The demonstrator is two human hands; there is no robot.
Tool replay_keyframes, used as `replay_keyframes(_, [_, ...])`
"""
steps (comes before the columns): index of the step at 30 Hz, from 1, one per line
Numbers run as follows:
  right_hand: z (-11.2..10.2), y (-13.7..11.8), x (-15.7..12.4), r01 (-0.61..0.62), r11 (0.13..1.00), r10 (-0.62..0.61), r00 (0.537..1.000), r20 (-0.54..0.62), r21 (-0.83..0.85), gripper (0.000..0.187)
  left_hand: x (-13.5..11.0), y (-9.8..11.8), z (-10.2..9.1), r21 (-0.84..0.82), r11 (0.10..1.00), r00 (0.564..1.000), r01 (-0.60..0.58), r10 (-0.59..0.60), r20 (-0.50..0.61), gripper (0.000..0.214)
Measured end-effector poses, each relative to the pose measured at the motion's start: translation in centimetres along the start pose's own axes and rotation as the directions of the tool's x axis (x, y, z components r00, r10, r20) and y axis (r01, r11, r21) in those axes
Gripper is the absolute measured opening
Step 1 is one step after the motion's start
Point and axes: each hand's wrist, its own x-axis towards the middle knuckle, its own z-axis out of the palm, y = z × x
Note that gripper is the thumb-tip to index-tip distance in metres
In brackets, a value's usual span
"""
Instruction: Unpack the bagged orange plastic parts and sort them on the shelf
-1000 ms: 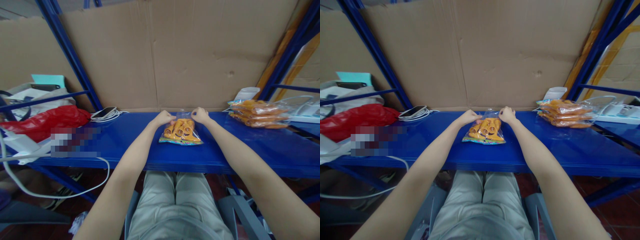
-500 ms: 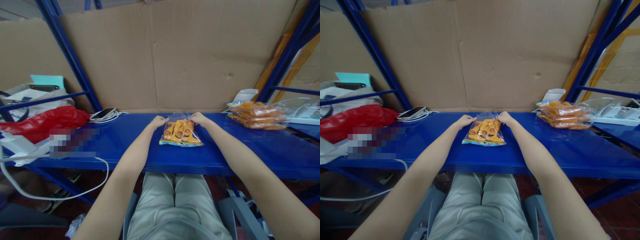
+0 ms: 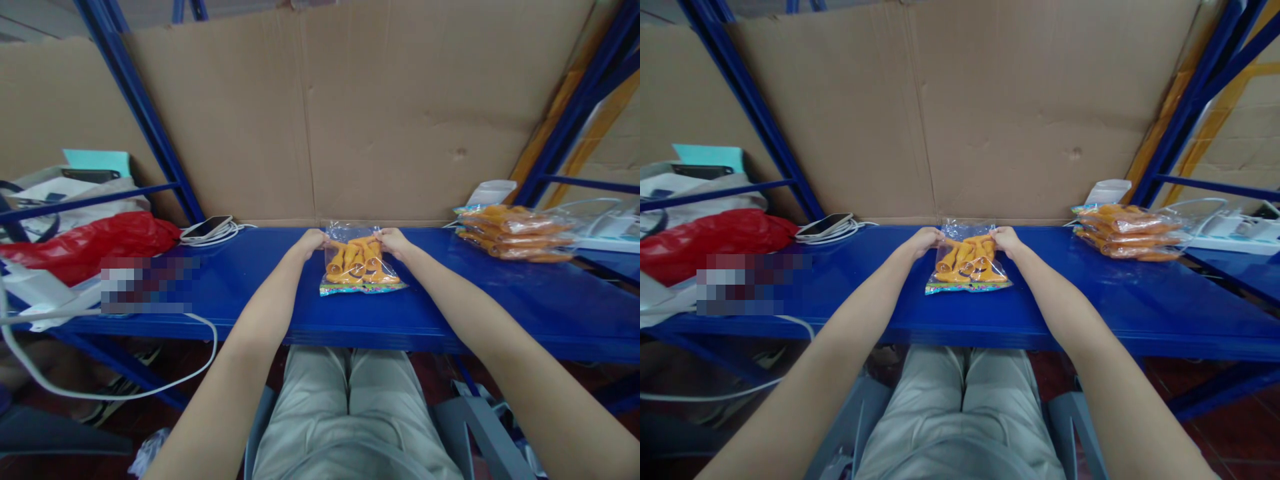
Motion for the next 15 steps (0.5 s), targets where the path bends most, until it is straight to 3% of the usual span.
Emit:
replay_keyframes(3, [-0.1, -0.1, -0.1, -0.028, 0.998, 0.028, 1.000, 0.007, 0.049, 0.027, -0.4, 0.4, -0.1, -0.277, 0.954, 0.992, 0.115, -0.096, 0.084, 0.020])
replay_keyframes(5, [-0.1, -0.2, -0.3, -0.039, 0.996, 0.037, 0.999, 0.031, 0.085, 0.028, -0.7, 0.6, -0.2, -0.347, 0.925, 0.985, 0.155, -0.116, 0.131, 0.023])
replay_keyframes(11, [-0.2, -0.5, -1.0, -0.053, 0.987, 0.024, 0.981, 0.192, 0.149, 0.021, -0.8, 0.3, -0.6, -0.269, 0.956, 0.981, 0.119, -0.070, 0.182, 0.013])
replay_keyframes(15, [-0.4, -0.3, -0.9, -0.033, 0.991, 0.006, 0.979, 0.205, 0.129, 0.020, -0.7, 0.0, -0.9, -0.236, 0.969, 0.980, 0.075, -0.028, 0.196, 0.014])
